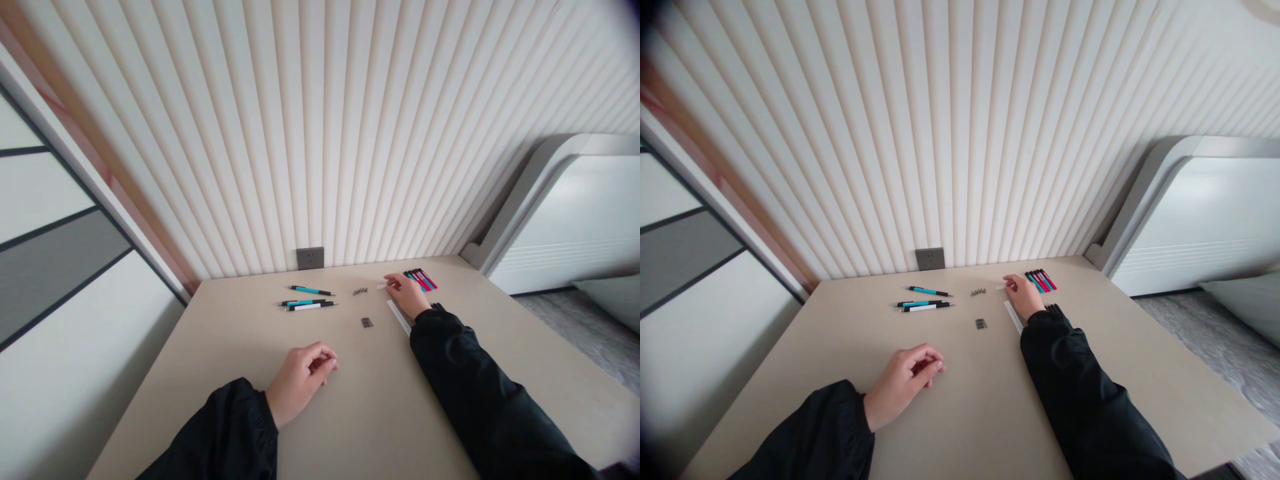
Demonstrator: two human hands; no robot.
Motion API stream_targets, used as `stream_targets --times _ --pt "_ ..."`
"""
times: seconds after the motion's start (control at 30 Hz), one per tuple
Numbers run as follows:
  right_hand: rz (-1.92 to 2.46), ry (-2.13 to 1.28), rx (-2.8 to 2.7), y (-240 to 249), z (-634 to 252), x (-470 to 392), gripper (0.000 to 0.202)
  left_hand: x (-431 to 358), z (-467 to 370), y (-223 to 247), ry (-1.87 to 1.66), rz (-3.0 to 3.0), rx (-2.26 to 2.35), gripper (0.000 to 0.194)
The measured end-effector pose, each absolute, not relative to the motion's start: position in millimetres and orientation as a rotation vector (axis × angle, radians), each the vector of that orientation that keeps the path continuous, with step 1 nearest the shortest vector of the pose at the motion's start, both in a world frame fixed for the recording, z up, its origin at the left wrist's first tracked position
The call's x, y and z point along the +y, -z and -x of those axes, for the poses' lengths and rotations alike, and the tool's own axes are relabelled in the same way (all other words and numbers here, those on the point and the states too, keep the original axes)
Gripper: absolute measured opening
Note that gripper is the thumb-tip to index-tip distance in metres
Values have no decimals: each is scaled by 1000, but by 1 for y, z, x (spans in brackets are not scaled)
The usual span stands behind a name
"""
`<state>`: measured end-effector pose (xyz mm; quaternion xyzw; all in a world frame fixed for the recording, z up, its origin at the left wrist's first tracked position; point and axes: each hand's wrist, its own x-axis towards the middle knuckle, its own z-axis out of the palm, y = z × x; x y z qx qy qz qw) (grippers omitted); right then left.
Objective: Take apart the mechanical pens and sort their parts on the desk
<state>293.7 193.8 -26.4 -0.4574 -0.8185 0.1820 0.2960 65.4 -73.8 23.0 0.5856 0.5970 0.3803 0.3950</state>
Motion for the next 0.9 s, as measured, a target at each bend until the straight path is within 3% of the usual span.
stream_targets --times 0.27,0.43,0.9 --pt "1166 -297 -2122 -2 -285 171 29 -75 -65 -21 -952 -1496 1512 21" --pt "865 -130 -2368 -20 -246 117 25 -75 -65 -21 -960 -1515 1509 19" --pt "900 154 -2587 -7 -184 80 14 -80 -65 -21 -967 -1624 1507 20"
